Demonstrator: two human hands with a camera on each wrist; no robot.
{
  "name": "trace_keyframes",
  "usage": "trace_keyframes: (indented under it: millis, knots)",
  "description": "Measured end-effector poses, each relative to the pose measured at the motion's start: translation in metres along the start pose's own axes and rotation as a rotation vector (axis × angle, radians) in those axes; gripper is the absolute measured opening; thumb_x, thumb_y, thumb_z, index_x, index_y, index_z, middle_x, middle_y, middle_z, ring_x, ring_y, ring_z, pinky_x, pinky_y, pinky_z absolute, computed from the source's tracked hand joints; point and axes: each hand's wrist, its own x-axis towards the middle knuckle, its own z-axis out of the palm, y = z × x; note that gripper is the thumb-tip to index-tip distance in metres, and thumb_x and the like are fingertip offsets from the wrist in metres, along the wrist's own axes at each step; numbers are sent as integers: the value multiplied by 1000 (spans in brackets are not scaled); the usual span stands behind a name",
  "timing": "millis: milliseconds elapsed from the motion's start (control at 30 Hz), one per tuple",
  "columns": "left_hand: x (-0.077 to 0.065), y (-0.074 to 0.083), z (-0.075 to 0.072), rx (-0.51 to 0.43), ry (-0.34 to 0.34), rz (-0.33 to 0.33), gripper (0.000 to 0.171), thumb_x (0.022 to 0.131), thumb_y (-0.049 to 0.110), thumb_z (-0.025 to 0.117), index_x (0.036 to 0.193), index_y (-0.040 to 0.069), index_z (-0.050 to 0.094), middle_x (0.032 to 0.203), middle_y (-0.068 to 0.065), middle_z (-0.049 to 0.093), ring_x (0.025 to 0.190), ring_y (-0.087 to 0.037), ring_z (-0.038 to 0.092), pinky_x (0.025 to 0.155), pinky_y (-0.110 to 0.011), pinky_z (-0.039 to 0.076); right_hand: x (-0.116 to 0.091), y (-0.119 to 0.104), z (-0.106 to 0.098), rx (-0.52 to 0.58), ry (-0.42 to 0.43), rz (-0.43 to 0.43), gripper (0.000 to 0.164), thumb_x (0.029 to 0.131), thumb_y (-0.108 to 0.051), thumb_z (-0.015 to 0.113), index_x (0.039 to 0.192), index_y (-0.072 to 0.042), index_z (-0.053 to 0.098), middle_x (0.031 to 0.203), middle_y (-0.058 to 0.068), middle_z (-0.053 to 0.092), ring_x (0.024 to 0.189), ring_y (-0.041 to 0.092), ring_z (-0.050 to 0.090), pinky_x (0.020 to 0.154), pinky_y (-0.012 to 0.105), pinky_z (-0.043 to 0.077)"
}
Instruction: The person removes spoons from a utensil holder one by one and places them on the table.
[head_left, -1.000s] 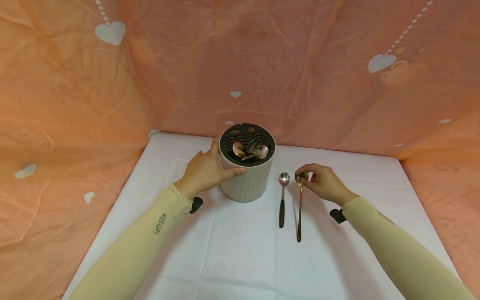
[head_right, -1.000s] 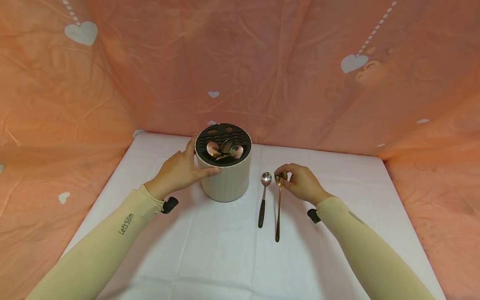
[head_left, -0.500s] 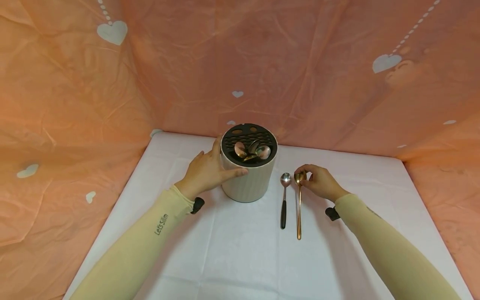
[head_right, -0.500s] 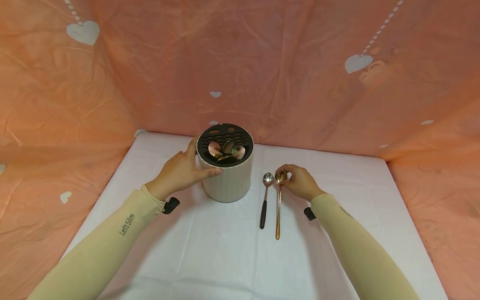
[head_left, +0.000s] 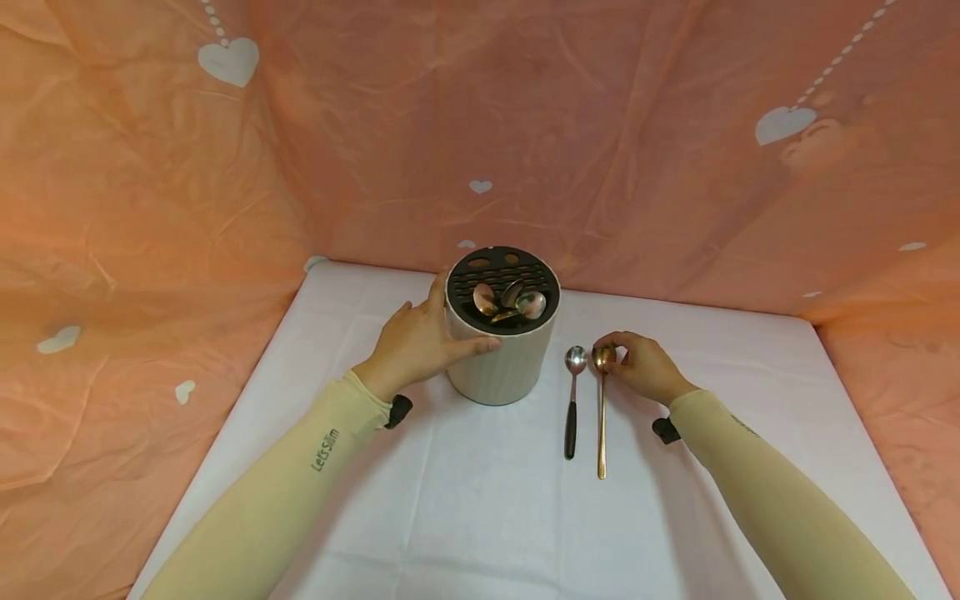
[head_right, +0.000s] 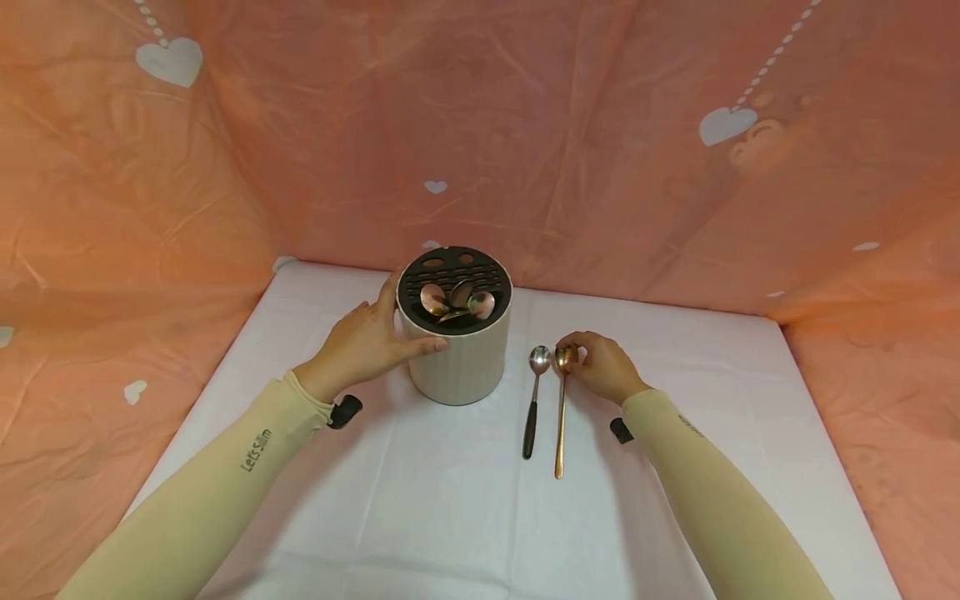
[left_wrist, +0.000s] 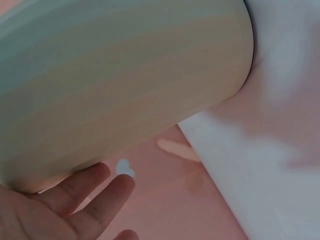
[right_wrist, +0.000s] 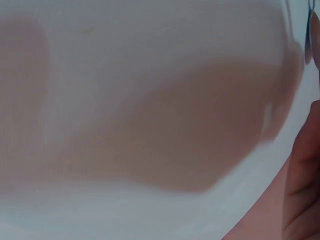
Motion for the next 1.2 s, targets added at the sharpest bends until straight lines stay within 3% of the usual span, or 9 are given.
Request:
trace_keyframes:
  millis: [333, 433, 567, 667, 867, 967, 1200]
  knots:
    - [-1, 2, 1, -1, 5, -14, 127, 73, 84, 60, 160, 13, 2, 132, -21, 60, 119, -31, 60, 113, -55, 23, 1, 4, 3, -9, 12, -29, 26, 85, -2, 71, 110, -11, 72, 105, 8, 65, 65, 18, 52, 64, 35, 46]
    - [-1, 3, 2, -1, 4, -29, 130, 73, 85, 59, 160, 10, 0, 137, -20, 57, 122, -32, 58, 110, -54, 29, 2, 6, 4, -19, 4, -20, 25, 86, -3, 71, 109, -12, 72, 105, 8, 65, 66, 19, 53, 66, 36, 46]
    - [-1, 3, 3, -6, 6, -50, 132, 70, 88, 59, 160, 11, 0, 143, -18, 52, 117, -39, 58, 102, -53, 39, 3, 8, 5, -40, -4, -26, 26, 86, -3, 68, 111, -11, 72, 109, 9, 67, 77, 24, 56, 75, 41, 46]
    - [-1, 3, 3, -12, 5, -55, 131, 70, 88, 59, 161, 14, -1, 140, -18, 55, 113, -41, 60, 100, -54, 41, 2, 9, 6, -56, -11, -31, 28, 86, -4, 67, 112, -11, 72, 115, 12, 67, 90, 28, 58, 84, 46, 46]
    - [-1, 6, 3, -14, -3, -60, 130, 71, 87, 59, 161, 15, -2, 140, -18, 54, 114, -42, 59, 98, -55, 42, 0, 10, 5, -58, -27, 13, 26, 88, -7, 67, 113, -12, 72, 122, 14, 65, 100, 32, 60, 88, 52, 47]
    - [-1, 6, 3, -8, -3, -58, 131, 70, 88, 59, 161, 14, -1, 139, -19, 55, 112, -42, 60, 98, -54, 42, 0, 11, 7, -62, -18, 11, 24, 90, -7, 64, 113, -10, 72, 124, 14, 64, 109, 34, 60, 91, 54, 47]
    - [-1, 5, 2, 9, 17, -56, 132, 69, 88, 60, 160, 13, 3, 140, -19, 55, 113, -42, 60, 100, -52, 41, 1, 11, 7, -83, -11, -26, 25, 90, -6, 64, 114, -8, 71, 125, 13, 63, 109, 36, 61, 91, 55, 47]
